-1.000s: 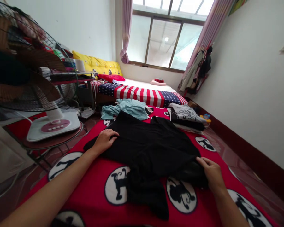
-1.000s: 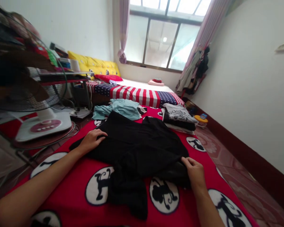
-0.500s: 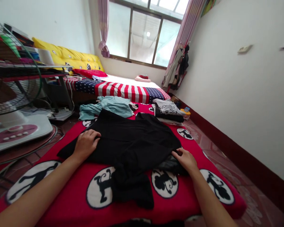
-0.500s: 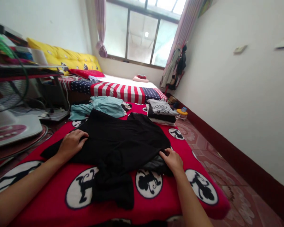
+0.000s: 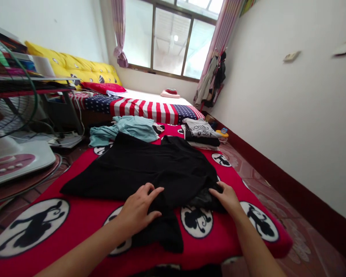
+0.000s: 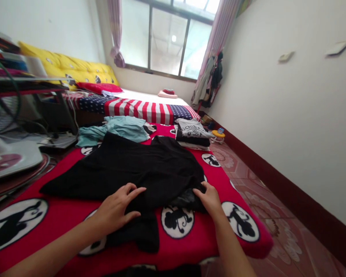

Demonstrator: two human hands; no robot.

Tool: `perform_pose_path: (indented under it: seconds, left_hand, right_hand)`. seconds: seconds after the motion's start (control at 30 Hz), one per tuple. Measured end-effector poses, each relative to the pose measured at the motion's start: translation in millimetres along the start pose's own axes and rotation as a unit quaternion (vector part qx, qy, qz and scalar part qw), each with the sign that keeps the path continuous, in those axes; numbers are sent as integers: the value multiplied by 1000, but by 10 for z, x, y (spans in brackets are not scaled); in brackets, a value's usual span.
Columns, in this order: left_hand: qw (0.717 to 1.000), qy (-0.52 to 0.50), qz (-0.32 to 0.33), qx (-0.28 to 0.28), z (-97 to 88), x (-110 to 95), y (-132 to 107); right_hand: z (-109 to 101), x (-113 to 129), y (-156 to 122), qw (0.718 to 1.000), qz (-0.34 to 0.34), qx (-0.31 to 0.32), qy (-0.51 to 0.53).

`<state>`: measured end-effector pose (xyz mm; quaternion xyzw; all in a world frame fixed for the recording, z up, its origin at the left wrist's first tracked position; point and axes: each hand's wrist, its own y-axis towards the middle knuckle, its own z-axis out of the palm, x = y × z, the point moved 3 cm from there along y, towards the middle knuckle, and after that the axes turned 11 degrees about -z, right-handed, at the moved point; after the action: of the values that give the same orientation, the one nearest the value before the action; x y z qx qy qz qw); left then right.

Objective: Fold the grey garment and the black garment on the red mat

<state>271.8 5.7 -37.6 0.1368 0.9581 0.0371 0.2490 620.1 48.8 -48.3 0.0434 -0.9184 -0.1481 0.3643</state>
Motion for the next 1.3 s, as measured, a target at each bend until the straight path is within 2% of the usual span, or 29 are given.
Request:
perform_pose_path:
  seconds: [0.1, 0.2, 0.23, 0.27, 0.3, 0.37, 0.4, 0.43, 0.5, 0.57, 0.63, 0.77, 0.87, 0.93, 1.0, 1.13, 1.2, 1.3]
  left_hand:
    - [999, -17, -6, 31, 52, 14, 42]
    - [982, -155, -11, 105, -55, 46, 189]
    - [961, -234, -34, 143, -104, 68, 271]
    - [927, -323, -70, 177, -151, 99, 367]
    - [881, -417, -116, 190, -194, 141, 474]
    - [783, -571, -201, 142, -253, 253, 693]
    - [744, -620, -229, 98, -259, 314, 787]
    - [717, -649, -248, 58, -247, 372, 861]
    - [688, -675, -267, 10, -172, 467, 942]
    - [674, -688, -270, -17, -67, 537, 936]
    - [687, -682, -247, -52, 19, 586, 876]
    - [785, -579, -173, -140, 103, 612, 741]
    - [824, -520, -152, -164, 152, 575, 702]
    - [835, -502, -149, -170, 169, 541, 697]
    - [840, -492, -144, -175, 169, 512, 694]
    - [850, -479, -132, -174, 161, 491, 686]
    - [856, -472, -124, -172, 168, 496, 685]
    - [864, -459, -112, -175, 188, 496, 687]
  right_hand:
    - [38, -14, 14, 1000, -1, -4, 7]
    - [29, -26, 31, 1000, 3, 5, -13]
    - [29, -24, 34, 1000, 5, 11, -24]
    - [33, -18, 35, 999, 10, 17, -40]
    - [42, -8, 32, 998, 18, 19, -62]
    - [66, 26, 17, 992, 36, 7, -124]
    - [81, 56, 8, 988, 35, -8, -152]
    - [98, 96, 0, 984, 20, -27, -173]
    - [137, 207, -15, 980, -49, -64, -183]
    - [179, 347, -33, 974, -134, -89, -158]
    - [225, 501, -50, 971, -191, -91, -115]
    - [366, 826, -20, 971, -228, -60, -35]
    - [528, 982, 144, 975, -213, -50, 35]
    - [647, 1015, 354, 979, -180, -57, 79]
    - [765, 1015, 632, 984, -120, -64, 112]
    - [1007, 1061, 1177, 987, 22, 16, 161]
    - [1121, 1147, 1337, 989, 22, 85, 116]
    - [1276, 1305, 1384, 980, -58, 175, -76]
